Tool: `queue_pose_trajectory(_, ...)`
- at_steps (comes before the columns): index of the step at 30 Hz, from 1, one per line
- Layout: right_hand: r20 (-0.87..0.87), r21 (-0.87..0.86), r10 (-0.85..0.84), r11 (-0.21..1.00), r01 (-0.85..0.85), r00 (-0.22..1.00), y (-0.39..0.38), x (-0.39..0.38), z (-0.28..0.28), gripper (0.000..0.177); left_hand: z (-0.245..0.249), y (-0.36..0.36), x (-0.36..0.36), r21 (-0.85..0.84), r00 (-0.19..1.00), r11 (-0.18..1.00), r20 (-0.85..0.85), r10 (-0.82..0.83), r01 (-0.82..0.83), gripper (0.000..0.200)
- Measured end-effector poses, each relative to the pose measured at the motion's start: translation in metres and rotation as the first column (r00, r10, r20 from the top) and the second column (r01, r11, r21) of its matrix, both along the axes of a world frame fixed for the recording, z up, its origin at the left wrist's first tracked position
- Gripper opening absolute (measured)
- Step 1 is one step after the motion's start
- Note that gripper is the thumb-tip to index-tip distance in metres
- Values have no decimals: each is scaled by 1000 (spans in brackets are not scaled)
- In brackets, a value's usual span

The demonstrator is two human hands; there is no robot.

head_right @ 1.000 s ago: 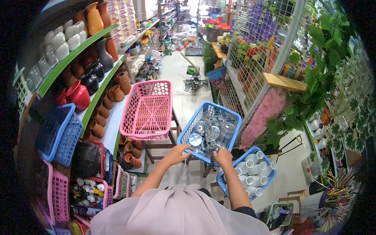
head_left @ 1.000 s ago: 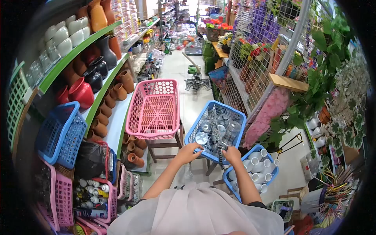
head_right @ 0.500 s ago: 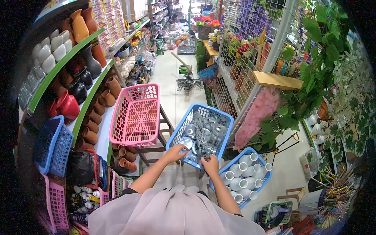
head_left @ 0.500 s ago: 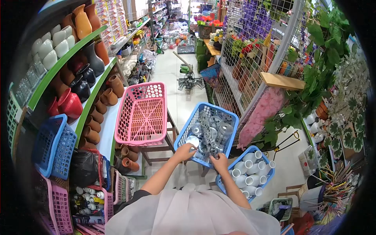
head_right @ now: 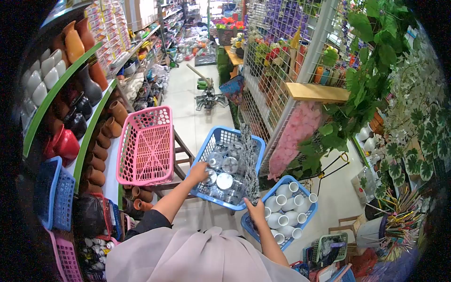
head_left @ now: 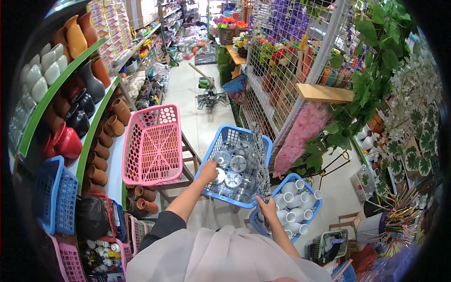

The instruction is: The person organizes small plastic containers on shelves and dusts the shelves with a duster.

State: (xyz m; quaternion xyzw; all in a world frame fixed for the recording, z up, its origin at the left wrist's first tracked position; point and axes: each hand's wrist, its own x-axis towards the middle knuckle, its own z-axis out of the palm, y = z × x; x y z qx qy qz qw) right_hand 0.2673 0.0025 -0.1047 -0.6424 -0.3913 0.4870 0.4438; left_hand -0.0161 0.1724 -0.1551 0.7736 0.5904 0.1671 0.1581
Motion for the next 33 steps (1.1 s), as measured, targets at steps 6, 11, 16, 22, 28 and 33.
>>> queue_pose_trajectory(6, 216, 82, -35, 996, 17, 976, -30, 28, 3, 31, -7, 33, 14, 222, 979, 966, -181, -89, 129, 40)
queue_pose_trajectory(11, 283, 85, -65, 995, 43, 957, -50, 37, 19, 42, -22, 60, 32, 164, 888, 969, -450, -92, 183, 54)
queue_pose_trajectory(16, 323, 60, -55, 997, 38, 945, -57, 44, 11, 43, -25, 82, 40, -97, 799, 978, -565, -207, 184, 75)
queue_pose_trajectory(22, 324, 46, -33, 999, 20, 945, -51, 40, 2, 42, -41, 85, 34, 63, 786, 976, -604, -128, 208, 104)
queue_pose_trajectory(28, 323, 93, -27, 996, -4, 946, -42, 36, -12, 39, -5, 36, 60, -120, 826, 991, -564, -26, -51, 81)
queue_pose_trajectory(33, 299, 111, 35, 991, -71, 954, -32, 33, -9, 40, -39, 22, 43, -264, 759, 957, -646, -85, -118, 54)
